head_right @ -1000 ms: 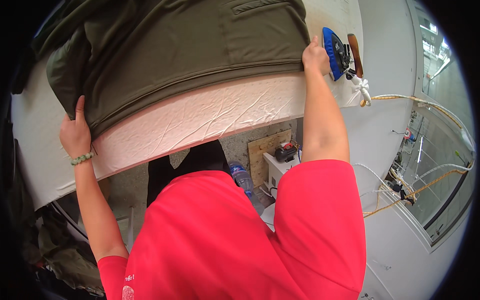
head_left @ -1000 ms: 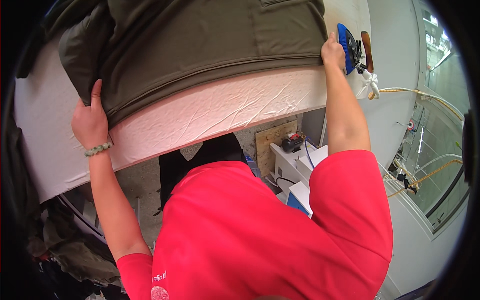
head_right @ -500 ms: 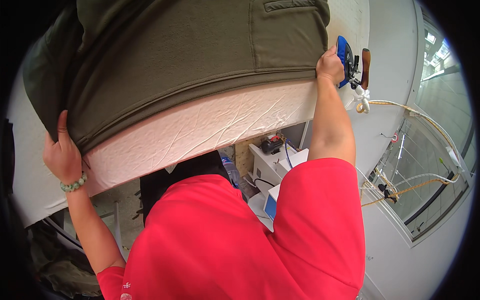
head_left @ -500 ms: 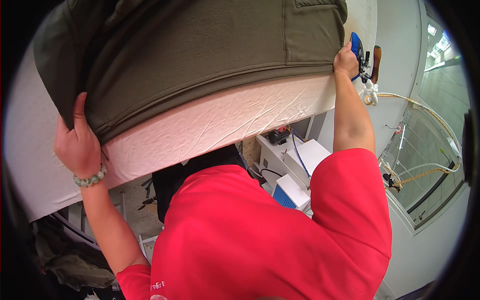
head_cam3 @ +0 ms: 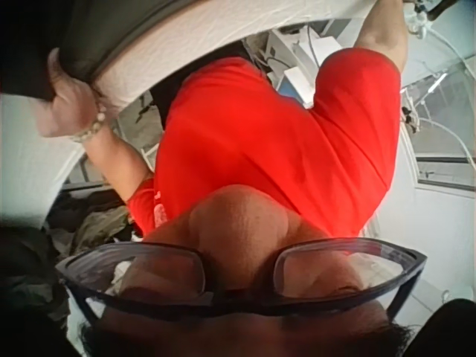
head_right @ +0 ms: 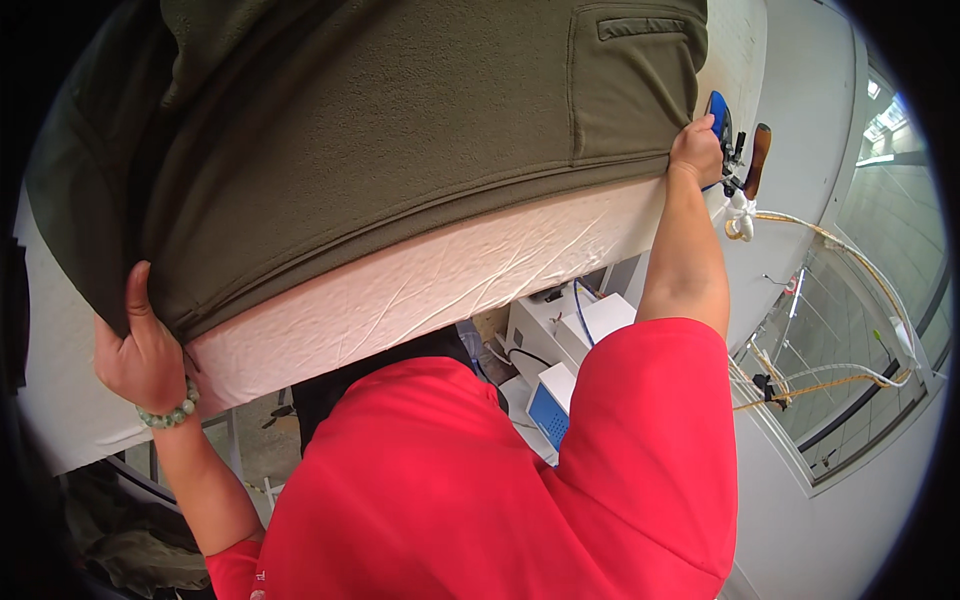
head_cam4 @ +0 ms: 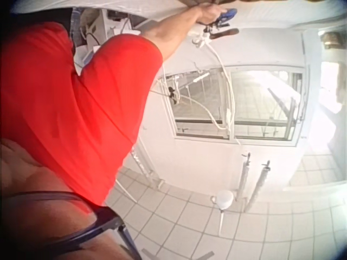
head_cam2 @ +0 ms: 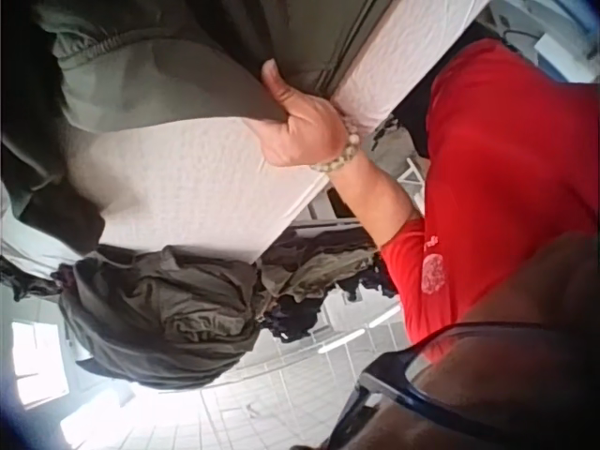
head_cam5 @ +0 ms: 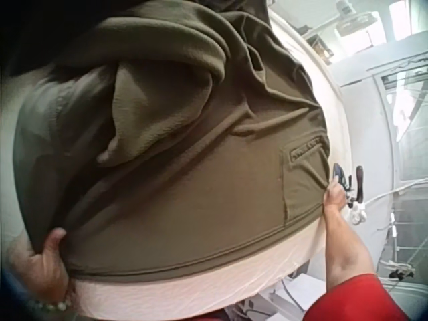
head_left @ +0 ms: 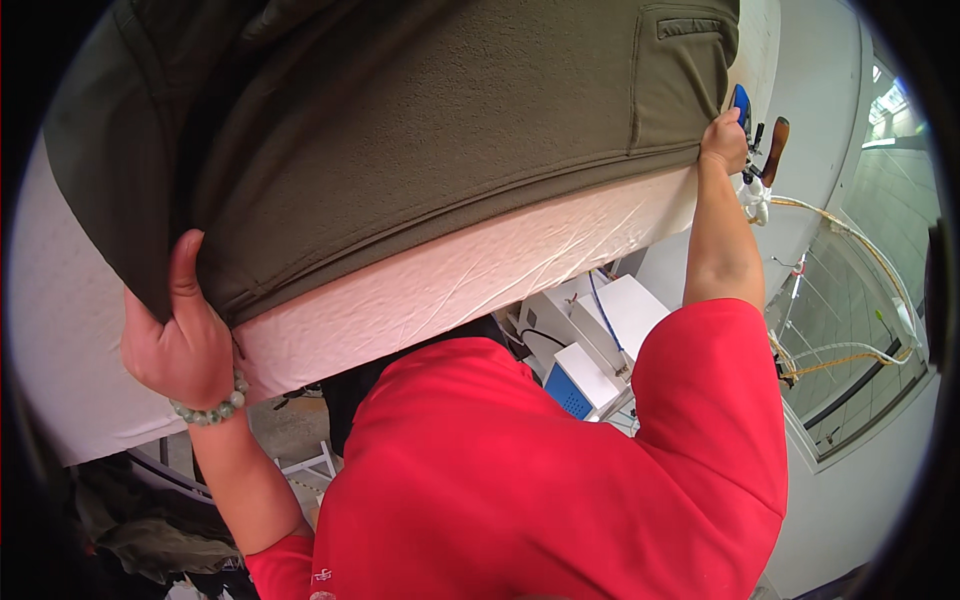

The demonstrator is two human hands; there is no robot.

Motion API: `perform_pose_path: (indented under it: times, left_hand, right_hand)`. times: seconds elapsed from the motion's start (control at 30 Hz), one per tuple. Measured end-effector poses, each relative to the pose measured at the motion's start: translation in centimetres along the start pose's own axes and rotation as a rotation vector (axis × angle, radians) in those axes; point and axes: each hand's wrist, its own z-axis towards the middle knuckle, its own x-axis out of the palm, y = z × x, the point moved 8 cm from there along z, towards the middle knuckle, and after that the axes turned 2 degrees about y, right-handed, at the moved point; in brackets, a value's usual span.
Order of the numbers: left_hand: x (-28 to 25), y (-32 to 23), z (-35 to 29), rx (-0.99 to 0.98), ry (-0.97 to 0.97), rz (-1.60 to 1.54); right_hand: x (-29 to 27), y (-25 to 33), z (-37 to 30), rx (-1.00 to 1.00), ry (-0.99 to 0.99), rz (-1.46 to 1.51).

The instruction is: Ironing and folding green garments on an industrial pressing table.

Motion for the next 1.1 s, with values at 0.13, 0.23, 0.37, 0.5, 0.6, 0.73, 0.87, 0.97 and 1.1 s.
perform_pose_path:
  times: [0.13, 0.23, 0.37, 0.5, 0.6, 0.73, 0.87, 0.97, 1.1]
  left_hand:
    - [-0.6, 0.3, 0.4, 0.021, -0.027, -0.074]
    - [-0.9, -0.5, 0.0, 0.062, -0.088, -0.043]
    - [0.3, -1.1, 0.6, 0.054, 0.001, -0.008]
    - [-0.2, -1.3, 0.4, 0.059, -0.101, 0.044]
    - [-0.7, -1.9, 0.4, 0.017, -0.082, 0.155]
    - [-1.6, 1.4, -1.0, -0.178, -0.123, 0.141]
    - [-1.7, 2.5, -4.0, -0.555, -0.040, -0.169]
    - [-0.3, 1.3, -6.1, -0.733, -0.014, -0.358]
    - [0.2, -0.6, -6.8, -0.749, -0.082, -0.420]
  right_hand:
    - [-0.8, 0.5, -0.6, -0.004, -0.011, 0.006]
    - [-0.9, 0.2, -0.8, 0.012, -0.018, 0.002]
    - [0.0, -0.7, -0.8, 0.050, 0.098, 0.082]
    - [-0.2, -0.3, -1.4, 0.044, 0.127, 0.232]
    - [-0.7, -1.1, -1.7, -0.024, 0.138, 0.426]
    - [2.4, -4.3, -1.6, -0.098, 0.329, 0.747]
    - [3.4, -4.7, -3.5, -0.170, 0.538, 1.033]
    - [3.2, -4.7, -3.3, -0.265, 0.558, 1.050]
    - [-1.5, -4.2, -4.2, -0.361, 0.311, 0.894]
